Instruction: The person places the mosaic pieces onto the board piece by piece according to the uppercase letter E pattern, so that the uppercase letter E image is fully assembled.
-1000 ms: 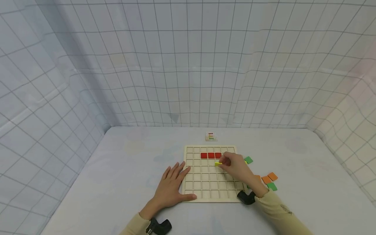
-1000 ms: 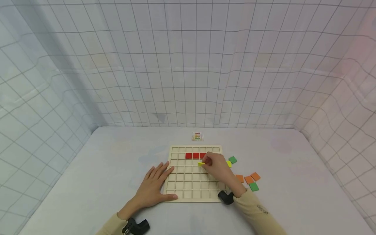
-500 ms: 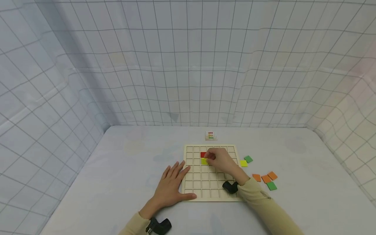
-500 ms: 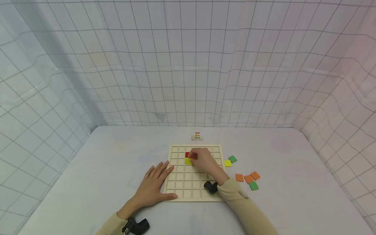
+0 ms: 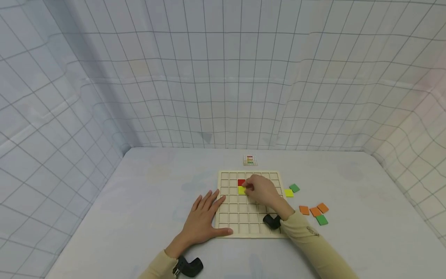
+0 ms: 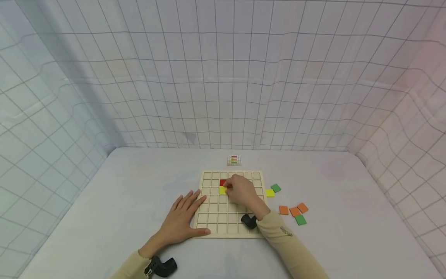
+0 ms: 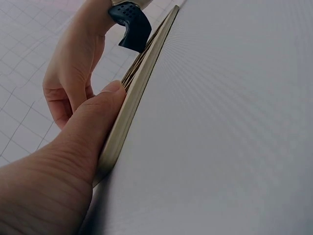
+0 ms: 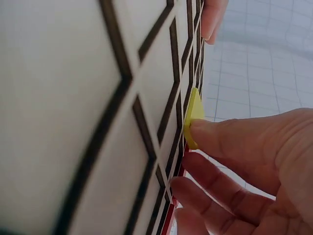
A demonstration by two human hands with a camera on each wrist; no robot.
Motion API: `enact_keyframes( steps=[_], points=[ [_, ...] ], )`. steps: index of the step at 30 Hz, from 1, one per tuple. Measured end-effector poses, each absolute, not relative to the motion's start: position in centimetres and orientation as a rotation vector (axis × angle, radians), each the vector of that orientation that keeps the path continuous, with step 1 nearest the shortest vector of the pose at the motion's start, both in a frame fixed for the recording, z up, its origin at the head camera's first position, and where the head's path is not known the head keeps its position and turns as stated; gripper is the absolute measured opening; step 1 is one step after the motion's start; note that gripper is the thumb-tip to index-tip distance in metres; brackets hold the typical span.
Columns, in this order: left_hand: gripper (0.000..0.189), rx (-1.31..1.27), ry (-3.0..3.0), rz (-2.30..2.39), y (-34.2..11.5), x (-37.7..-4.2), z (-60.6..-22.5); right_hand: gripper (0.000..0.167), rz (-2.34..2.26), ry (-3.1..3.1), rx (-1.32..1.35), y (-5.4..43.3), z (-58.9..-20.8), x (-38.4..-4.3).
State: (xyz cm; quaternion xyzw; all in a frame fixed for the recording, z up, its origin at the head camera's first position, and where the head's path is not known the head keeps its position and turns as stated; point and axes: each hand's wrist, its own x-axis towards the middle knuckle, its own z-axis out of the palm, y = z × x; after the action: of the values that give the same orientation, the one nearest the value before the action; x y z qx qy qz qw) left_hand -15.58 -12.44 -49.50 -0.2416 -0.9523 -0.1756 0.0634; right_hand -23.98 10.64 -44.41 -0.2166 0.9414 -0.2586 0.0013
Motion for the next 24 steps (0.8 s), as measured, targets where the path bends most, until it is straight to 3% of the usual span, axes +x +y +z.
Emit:
enact_keyframes(
  steps=[8,16,24],
  points=[
    [0.102,-0.726,-2.879,-0.515,-12.4,-15.7,-49.5,0.017,-0.702,2.957,-0.748,10.8,-44.3,-23.4],
    [0.101,-0.720,-2.876,-0.516,-12.5,-15.8,-49.6,0.026,-0.505,2.974,-0.979,11.3,-44.4,-22.3],
    [0.101,-0.726,-2.875,-0.526,-12.4,-15.7,-49.6,0.022,-0.661,2.886,-1.002,12.8,-44.7,-21.1]
  ],
)
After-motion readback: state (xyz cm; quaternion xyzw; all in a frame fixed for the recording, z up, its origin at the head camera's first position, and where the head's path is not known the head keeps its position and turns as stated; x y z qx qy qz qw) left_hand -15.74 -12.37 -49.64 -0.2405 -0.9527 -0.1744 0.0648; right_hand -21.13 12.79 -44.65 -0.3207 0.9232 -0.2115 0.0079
